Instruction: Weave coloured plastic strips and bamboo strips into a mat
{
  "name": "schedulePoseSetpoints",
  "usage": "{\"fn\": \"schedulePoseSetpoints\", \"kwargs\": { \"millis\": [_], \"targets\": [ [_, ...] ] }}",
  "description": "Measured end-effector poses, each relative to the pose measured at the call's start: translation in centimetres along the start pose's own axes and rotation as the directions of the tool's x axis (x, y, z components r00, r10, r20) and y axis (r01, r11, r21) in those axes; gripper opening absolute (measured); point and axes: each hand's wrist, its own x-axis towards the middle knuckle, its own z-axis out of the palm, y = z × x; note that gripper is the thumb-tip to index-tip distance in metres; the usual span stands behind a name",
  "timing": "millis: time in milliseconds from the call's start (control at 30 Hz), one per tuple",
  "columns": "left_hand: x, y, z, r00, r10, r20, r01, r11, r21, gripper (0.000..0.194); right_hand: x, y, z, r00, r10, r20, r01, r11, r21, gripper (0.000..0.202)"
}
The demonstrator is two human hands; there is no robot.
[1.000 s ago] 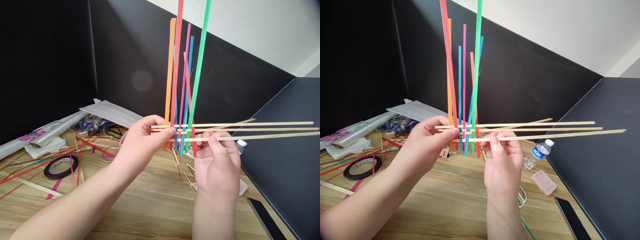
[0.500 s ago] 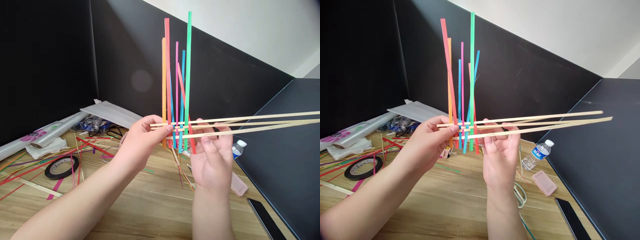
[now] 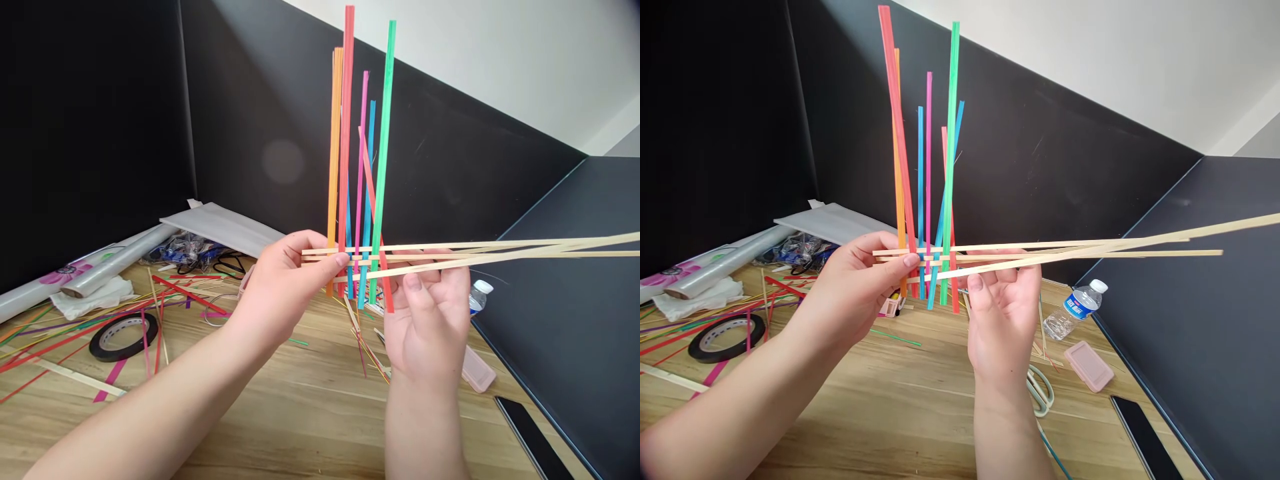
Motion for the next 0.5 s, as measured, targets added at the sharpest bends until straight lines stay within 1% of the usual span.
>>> {"fn": "schedulePoseSetpoints", "kwargs": {
  "millis": [100,233,367,500],
  "targets": [
    [0.04,-0.12,-0.1,1.0,0.014,-0.015,-0.014,0.999,0.031,0.024,-0.08,0.09,0.01,1.0,-0.013,0.002,0.013,1.0,0.001,0.027],
    [0.13,-0.34,-0.29,0.999,0.033,-0.012,-0.031,0.995,0.095,0.024,-0.15,0.34,0.19,0.996,-0.063,-0.06,0.059,0.996,-0.067,0.022],
    [0.18,-0.36,-0.29,1.0,0.026,-0.001,-0.025,0.995,0.101,0.023,-0.27,0.56,0.37,0.989,-0.114,-0.095,0.103,0.988,-0.115,0.023],
    [0.19,-0.15,-0.05,1.0,0.02,0.006,-0.021,0.997,0.079,0.021,-0.47,0.58,0.56,0.985,-0.123,-0.122,0.111,0.989,-0.101,0.023]
  ]
}}
